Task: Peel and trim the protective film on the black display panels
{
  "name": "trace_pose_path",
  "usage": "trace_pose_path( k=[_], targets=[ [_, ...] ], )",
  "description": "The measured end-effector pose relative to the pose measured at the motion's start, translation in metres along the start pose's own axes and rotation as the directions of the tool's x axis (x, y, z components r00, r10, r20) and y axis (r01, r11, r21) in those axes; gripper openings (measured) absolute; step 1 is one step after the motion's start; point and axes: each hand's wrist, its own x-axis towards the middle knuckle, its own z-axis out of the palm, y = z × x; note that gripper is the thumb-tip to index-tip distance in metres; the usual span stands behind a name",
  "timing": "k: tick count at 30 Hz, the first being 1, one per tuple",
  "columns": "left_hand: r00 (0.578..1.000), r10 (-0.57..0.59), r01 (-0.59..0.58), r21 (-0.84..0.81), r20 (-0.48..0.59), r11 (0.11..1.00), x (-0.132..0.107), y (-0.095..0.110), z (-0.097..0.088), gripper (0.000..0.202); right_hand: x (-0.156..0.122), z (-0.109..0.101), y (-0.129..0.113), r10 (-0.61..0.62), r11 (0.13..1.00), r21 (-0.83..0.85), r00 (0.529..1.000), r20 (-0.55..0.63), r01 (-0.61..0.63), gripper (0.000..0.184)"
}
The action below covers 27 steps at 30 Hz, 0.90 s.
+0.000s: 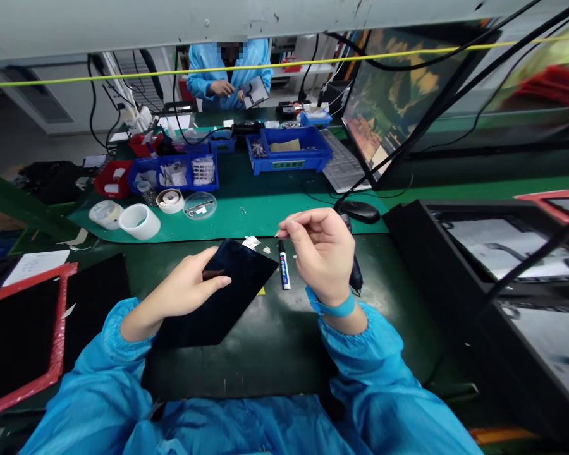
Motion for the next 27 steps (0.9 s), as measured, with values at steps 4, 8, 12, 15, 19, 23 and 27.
trace_pose_path(
  k=[4,8,12,15,19,23,27],
  targets=[
    [0.998,0.019,-0.022,-0.053,-0.056,0.998,0.002,-0.004,-0.001,0.055,0.003,-0.005,-0.002,-0.034,0.998,-0.049,0.999,-0.019,0.033,0.009],
    [0.993,0.045,-0.051,-0.052,-0.109,0.997,0.001,-0.002,-0.007,0.054,0.004,-0.010,-0.002,-0.064,0.990,-0.126,0.998,0.007,0.064,0.006],
    [0.987,-0.011,0.010,-0.008,-0.161,1.000,-0.002,0.008,-0.018,0.048,0.006,-0.012,0.000,-0.013,0.993,-0.119,0.999,0.029,0.016,0.008],
    [0.967,0.007,0.003,0.041,-0.255,0.999,-0.003,0.013,-0.022,0.039,0.007,-0.013,0.001,0.009,0.988,-0.153,0.998,0.056,-0.001,0.019],
    [0.939,0.063,-0.034,0.090,-0.338,0.995,-0.003,0.011,-0.021,0.023,0.008,-0.014,0.000,-0.013,0.976,-0.216,0.992,0.122,0.039,0.031],
    [0.912,0.143,-0.085,0.163,-0.385,0.983,-0.004,0.009,-0.020,0.019,0.010,-0.016,-0.003,-0.031,0.963,-0.257,0.979,0.202,0.084,0.050],
    [0.900,0.209,-0.148,0.183,-0.381,0.972,-0.005,0.011,-0.023,0.033,0.013,-0.021,-0.001,0.010,0.939,-0.331,0.958,0.288,0.090,0.065]
  ],
)
